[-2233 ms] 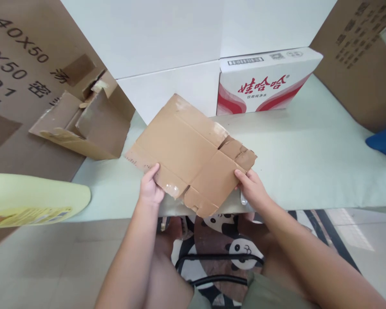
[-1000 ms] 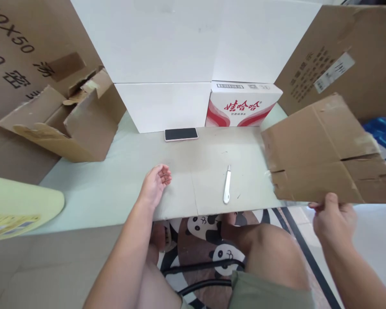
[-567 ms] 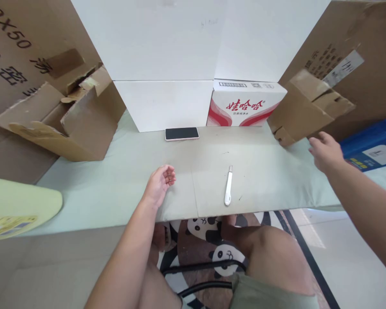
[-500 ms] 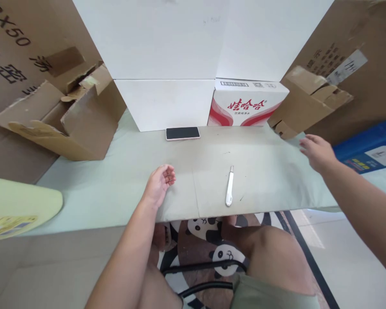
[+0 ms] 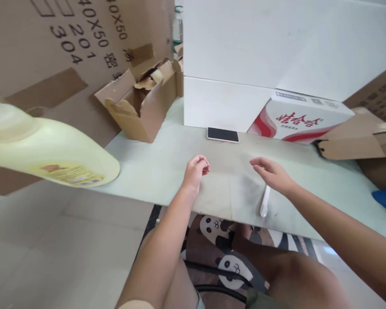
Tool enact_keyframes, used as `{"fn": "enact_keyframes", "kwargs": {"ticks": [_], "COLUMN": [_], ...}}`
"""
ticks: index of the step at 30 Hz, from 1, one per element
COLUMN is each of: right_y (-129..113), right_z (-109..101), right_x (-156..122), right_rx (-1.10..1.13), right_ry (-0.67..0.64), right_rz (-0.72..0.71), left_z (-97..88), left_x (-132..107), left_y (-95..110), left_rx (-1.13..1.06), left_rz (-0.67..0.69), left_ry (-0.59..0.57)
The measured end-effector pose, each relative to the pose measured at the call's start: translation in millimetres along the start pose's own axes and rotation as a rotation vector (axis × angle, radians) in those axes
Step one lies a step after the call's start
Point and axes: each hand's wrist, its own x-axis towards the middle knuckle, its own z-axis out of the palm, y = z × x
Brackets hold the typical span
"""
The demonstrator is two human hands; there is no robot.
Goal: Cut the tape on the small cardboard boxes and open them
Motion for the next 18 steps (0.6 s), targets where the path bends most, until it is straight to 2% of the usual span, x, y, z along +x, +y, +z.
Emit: {"fn": "enact_keyframes", "kwargs": {"ticks": [5,9,12,14,16,18], "right_y": [-95,-159,-208,-240,-266,-283], "right_z": [67,115,143,161,181,201], "right_x": [35,65,84,97,113,134], "right_rx": [0.017,0.029,0.050,0.121,0.165,0.155], "right_ry": [-0.175,-0.189,-0.207,-0.233,-0.241,-0.233], "right_rz": [-0.294,-0.502,-0.598,-0.711,-0.857,-0.910], "left_z": [-15.4,-31.9,-42.8,-48.3,-51.8,-53.4], "left_x": [1,6,10,11,11,10], "left_y": [9,17,24,28,32,34], "left_rx": [-0.024,-0.079,-0.142,-0.176,-0.198,-0.212], "left_rz": [0.113,0.199,0.246,0.262,0.270,0.295], "left_ry": [0.044,0.134,0.275,0.354,0.390,0.404]}}
